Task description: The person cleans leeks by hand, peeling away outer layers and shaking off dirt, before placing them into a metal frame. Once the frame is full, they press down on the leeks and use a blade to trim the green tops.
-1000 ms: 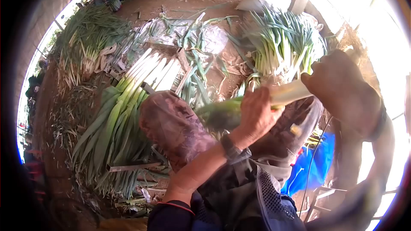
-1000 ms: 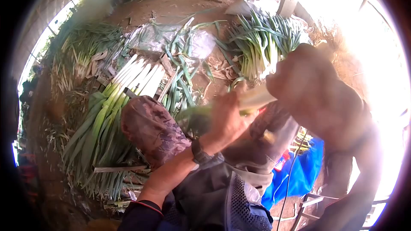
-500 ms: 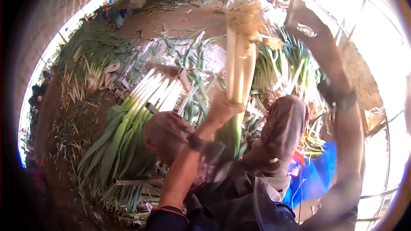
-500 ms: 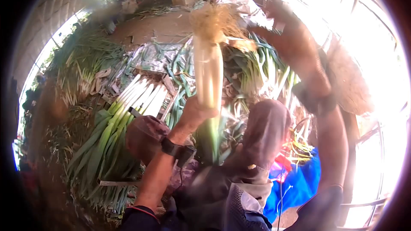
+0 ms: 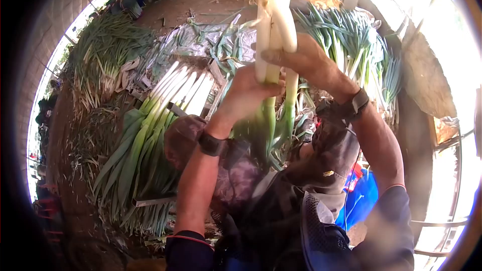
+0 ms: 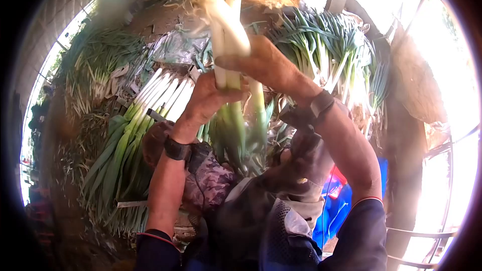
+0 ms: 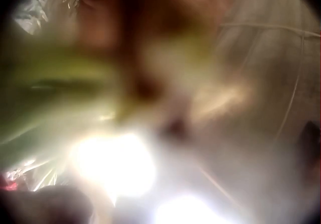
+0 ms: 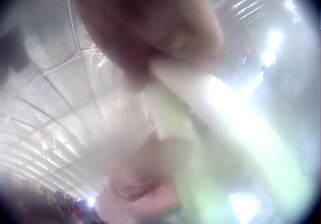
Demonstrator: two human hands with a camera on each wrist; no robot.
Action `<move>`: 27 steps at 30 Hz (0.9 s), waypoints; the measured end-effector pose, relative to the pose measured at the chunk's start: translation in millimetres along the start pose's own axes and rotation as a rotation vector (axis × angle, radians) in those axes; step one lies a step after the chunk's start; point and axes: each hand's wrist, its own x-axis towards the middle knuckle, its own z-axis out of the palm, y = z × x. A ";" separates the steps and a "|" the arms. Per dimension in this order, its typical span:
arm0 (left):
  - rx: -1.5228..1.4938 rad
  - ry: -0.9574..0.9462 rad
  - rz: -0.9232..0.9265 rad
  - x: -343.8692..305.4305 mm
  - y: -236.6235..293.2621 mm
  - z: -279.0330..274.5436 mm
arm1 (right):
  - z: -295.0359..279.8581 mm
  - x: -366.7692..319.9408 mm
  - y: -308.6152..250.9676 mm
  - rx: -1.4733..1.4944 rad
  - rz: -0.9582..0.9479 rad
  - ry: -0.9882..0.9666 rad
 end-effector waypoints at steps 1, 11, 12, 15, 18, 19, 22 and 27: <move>-0.001 -0.001 -0.007 0.7 4.2 -1.5 | -1.7 -0.1 -4.2 0.004 0.005 0.001; 0.118 -0.113 0.141 3.2 25.8 -14.7 | -19.2 -1.1 15.6 0.235 -0.081 0.176; 0.110 -0.111 0.109 2.7 29.7 -17.6 | -20.0 -5.4 5.1 0.397 0.061 0.178; 0.079 -0.111 0.027 5.1 19.6 -15.1 | -13.9 -7.7 -3.8 0.537 0.051 0.187; -0.029 -0.155 -0.058 -3.8 8.3 20.6 | 4.6 -9.8 1.8 0.571 0.095 0.153; -0.114 -0.166 -0.097 -7.2 0.1 21.8 | 8.5 -14.4 6.3 0.568 0.144 0.156; -0.218 -0.071 -0.082 -16.8 -28.1 32.1 | 17.9 -17.9 25.2 0.606 0.207 0.011; -0.386 0.004 -0.169 -18.3 -29.9 23.9 | 7.5 -1.6 33.2 0.619 0.094 -0.035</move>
